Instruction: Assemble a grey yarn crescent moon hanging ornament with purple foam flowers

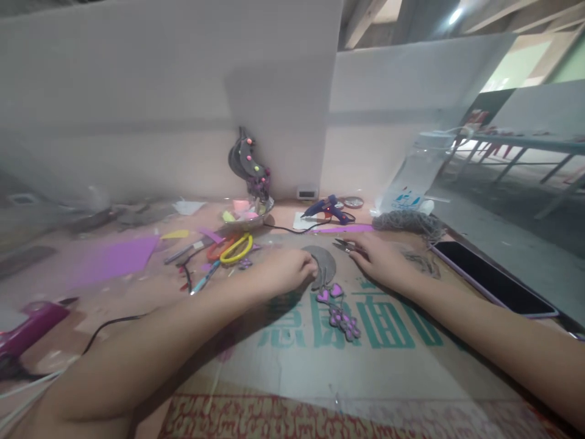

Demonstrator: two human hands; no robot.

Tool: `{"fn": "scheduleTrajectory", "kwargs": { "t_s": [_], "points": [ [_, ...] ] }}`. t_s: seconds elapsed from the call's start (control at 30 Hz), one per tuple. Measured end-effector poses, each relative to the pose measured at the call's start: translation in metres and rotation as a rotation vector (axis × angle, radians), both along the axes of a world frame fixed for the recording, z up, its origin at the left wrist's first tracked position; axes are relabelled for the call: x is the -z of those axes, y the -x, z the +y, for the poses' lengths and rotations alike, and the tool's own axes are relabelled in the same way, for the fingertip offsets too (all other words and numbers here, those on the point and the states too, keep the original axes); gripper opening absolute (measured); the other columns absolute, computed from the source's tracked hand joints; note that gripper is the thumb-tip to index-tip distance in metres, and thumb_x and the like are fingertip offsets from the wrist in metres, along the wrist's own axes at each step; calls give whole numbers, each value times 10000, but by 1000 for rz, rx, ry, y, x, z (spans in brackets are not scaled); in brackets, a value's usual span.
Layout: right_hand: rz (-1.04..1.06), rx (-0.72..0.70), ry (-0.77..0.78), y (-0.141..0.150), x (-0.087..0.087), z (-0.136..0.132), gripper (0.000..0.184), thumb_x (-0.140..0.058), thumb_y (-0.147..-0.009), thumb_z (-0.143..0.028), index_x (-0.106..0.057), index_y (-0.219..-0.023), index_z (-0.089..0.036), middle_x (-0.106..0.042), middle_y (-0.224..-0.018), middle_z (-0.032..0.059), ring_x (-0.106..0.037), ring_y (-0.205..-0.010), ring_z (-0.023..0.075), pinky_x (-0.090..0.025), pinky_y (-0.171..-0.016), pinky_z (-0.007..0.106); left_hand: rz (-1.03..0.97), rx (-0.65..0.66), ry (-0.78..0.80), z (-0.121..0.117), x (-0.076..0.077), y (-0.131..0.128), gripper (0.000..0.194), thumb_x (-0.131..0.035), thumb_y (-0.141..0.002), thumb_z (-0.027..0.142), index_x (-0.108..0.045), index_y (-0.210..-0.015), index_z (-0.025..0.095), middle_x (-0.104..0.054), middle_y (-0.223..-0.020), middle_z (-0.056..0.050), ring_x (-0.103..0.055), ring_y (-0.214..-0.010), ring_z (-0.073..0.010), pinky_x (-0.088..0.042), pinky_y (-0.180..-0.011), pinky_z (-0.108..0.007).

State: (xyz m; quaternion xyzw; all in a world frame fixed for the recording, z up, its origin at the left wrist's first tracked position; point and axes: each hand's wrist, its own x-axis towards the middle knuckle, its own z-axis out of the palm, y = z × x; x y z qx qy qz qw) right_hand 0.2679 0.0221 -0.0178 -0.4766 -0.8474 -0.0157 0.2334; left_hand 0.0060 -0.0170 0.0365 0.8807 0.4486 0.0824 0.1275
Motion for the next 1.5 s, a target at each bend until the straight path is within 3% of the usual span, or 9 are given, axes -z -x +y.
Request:
{"fn": "scheduleTrajectory", "kwargs": {
  "t_s": [0.23,0.33,0.5,0.8,1.0,1.1,1.23,1.37,1.5],
  "points": [
    [-42,3,9,0,-1,0,343,-464,-937,-263,-589,-1240,-164,-647,-1207,138,-600,-1102,287,-474,-953,427,131,-165,-60,19,-48,68,302,-467,-853,330,-720,-1007,269,-739,-1027,1,-659,-862,-184,-425,-680,-247],
    [-37,6,5,0,-1,0,333,-468,-932,-254,-594,-1225,-156,-648,-1204,139,-599,-1099,285,-473,-953,427,233,-221,-61,36,-44,91,330,-469,-844,340,-719,-1052,287,-732,-1088,11,-662,-907,-188,-441,-708,-239],
    [-30,11,4,1,-2,-2,335,-478,-929,-246,-592,-1237,-177,-643,-1212,128,-593,-1111,275,-470,-961,417,320,-245,-50,63,-17,104,344,-571,-769,352,-740,-1052,256,-733,-1091,-48,-669,-892,-244,-465,-715,-283],
    [42,23,76,3,-8,-7,347,-468,-950,-274,-594,-1253,-161,-655,-1191,136,-604,-1073,259,-461,-938,387,270,-212,-121,67,0,97,229,-613,-744,402,-743,-813,225,-722,-902,-71,-647,-878,-248,-442,-733,-286],
    [127,172,334,-4,-47,-12,378,-414,-976,-365,-574,-1269,-186,-714,-1047,82,-658,-879,206,-475,-752,293,145,-221,-141,57,-6,85,261,-556,-787,468,-649,-810,225,-704,-831,-47,-615,-740,-227,-351,-580,-288],
    [26,132,443,-18,-65,-10,360,-430,-962,-393,-609,-1200,-192,-712,-1047,70,-651,-870,197,-460,-717,279,43,-199,-123,44,-15,71,228,-540,-811,428,-640,-839,225,-709,-861,-43,-620,-775,-230,-367,-606,-290],
    [-157,66,522,-33,-81,-13,247,-585,-860,-417,-691,-884,-195,-710,-834,48,-633,-730,195,-419,-631,277,-172,-151,49,27,-23,52,261,-487,-872,415,-648,-935,219,-719,-889,-28,-659,-806,-203,-455,-700,-286],
    [-359,0,497,-33,-94,-27,253,-585,-846,-433,-698,-851,-207,-703,-799,48,-617,-691,185,-376,-568,275,-316,-51,163,9,-26,35,302,-517,-872,419,-660,-1063,234,-725,-1036,-35,-673,-919,-201,-501,-815,-306],
    [-477,41,476,-22,-95,-42,249,-606,-812,-426,-715,-765,-207,-689,-713,43,-598,-624,176,-337,-531,276,-357,-12,213,-6,-28,19,284,-581,-822,399,-702,-998,212,-739,-1042,-39,-675,-943,-206,-509,-850,-308]
  ]
}}
